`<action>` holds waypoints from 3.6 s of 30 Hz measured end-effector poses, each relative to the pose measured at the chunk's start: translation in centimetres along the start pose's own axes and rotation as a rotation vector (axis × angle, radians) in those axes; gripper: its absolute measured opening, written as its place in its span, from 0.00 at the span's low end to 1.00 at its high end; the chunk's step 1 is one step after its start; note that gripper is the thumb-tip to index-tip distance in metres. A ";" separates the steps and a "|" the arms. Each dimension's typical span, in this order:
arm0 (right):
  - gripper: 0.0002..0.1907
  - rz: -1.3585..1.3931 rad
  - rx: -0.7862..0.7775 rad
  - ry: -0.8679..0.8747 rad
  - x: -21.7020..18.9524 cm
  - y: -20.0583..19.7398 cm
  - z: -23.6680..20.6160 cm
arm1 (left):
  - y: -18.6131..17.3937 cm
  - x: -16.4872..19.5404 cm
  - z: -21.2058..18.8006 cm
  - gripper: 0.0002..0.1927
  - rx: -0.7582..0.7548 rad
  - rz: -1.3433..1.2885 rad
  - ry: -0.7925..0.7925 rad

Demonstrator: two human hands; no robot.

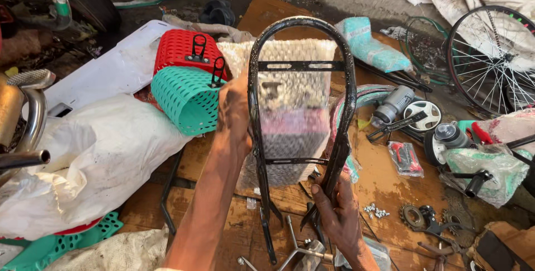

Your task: The person assembles a bicycle basket onto a metal rack using a T-handle Allen wrench. They unwrap bubble wrap from the basket, position it on the rack, and tighten the bolts to secure it.

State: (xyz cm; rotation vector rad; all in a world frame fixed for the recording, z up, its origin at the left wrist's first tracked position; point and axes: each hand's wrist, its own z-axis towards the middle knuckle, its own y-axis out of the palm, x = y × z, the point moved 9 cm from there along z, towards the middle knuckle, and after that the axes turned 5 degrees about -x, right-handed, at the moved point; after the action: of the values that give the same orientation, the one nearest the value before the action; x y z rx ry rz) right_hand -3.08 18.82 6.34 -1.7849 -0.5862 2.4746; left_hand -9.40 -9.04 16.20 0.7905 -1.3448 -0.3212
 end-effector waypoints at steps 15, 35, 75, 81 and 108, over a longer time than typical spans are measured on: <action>0.15 -0.183 0.029 0.212 -0.6 -0.5 1.1 | 4.4 2.6 0.9 0.19 -0.217 -0.265 -0.060; 0.20 -0.179 -0.155 0.032 -3.9 -0.5 2.6 | 2.5 2.6 -2.7 0.53 0.037 0.152 -0.035; 0.25 0.814 0.055 0.327 -11.1 0.7 9.6 | 10.6 7.3 -9.3 0.28 -0.286 1.251 0.319; 0.33 1.037 -0.054 0.678 -3.6 8.5 4.7 | 7.0 4.6 -7.6 0.31 -0.127 1.655 0.053; 0.09 0.731 0.118 0.656 14.2 1.2 -2.3 | -1.1 -17.7 -7.3 0.16 -0.469 1.709 -0.210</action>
State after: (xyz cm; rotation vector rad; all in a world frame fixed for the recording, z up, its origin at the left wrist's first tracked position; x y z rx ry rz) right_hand -5.53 21.80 -7.56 -2.9076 0.3043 1.9009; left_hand -6.30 3.70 2.15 -0.9030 -1.5953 0.6471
